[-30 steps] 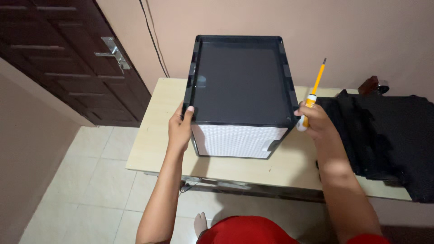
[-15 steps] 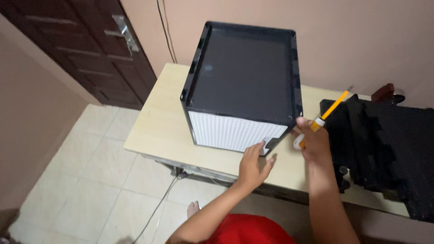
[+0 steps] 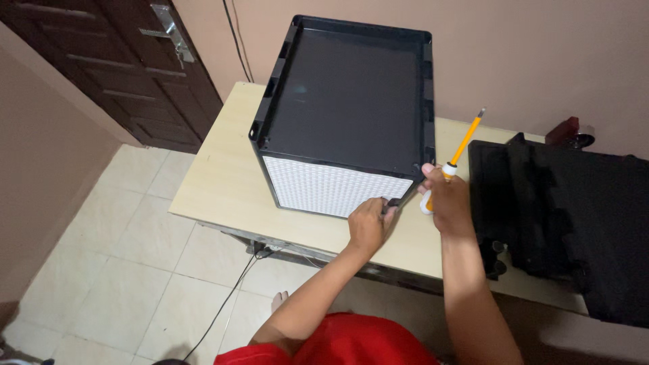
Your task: The person uses a yellow-handled screwdriver to pry and separate the lid and side panels of a black plastic storage box. They remove a white foam insert and continue to detach components, placing them on the table.
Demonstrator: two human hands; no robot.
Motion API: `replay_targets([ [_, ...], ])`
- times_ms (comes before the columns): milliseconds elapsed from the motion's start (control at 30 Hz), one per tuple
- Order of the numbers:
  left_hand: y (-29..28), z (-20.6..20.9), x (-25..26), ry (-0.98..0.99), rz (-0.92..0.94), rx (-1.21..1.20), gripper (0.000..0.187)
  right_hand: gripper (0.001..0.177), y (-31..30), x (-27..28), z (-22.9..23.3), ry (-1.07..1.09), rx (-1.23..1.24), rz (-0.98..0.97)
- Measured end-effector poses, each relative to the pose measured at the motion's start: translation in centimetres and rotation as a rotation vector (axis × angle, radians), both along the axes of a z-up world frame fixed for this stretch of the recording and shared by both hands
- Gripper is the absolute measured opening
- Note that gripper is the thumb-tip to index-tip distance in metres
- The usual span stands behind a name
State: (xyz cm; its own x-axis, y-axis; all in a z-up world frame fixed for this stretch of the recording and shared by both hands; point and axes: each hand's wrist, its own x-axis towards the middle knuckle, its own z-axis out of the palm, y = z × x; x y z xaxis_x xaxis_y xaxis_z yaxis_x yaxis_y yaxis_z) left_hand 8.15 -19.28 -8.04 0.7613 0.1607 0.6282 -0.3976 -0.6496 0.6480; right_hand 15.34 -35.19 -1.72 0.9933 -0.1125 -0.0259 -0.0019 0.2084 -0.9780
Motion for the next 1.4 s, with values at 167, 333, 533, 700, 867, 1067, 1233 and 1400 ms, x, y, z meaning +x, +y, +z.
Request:
replay_targets([
  [167,-0.8,-0.4,0.2,0.035,0.043,-0.004,0.022,0.033,0.3,-0.3,0.9,0.031,-0.084,-0.022],
  [333,-1.0,-0.4,-1.4,-0.077,0.058,0.007,0.023,0.031,0.0,0.0,0.4,-0.004,-0.091,-0.040],
  [533,-0.4,0.2,-3.9,-0.036,0.038,0.017,0.018,0.026,-0.3,0.2,-0.8,-0.061,-0.031,-0.009],
  [700,1.2,0.9,-6.5,-0.078,-0.022,0.032,0.020,0.021,0.2,0.1,-0.6,-0.090,-0.008,-0.042],
  [867,4.0,0.3,-9.4,-0.056,-0.138,0.066,0.025,0.019,0.2,-0.1,-0.2,-0.051,-0.006,-0.049],
  [1067,8.4,1.5,-13.2,-0.058,-0.266,0.025,0.021,0.017,0.3,0.0,-0.9,-0.044,0.049,-0.054],
  [1233,11.1,3.6,-14.8,0.070,-0.400,-0.067,0.019,0.020,0.7,-0.5,-1.2,-0.016,0.042,-0.125],
  [1400,14.3,4.2,-14.9,0.134,-0.580,-0.067,0.022,0.034,2.4,-2.2,-1.2,-0.090,-0.039,-0.258],
])
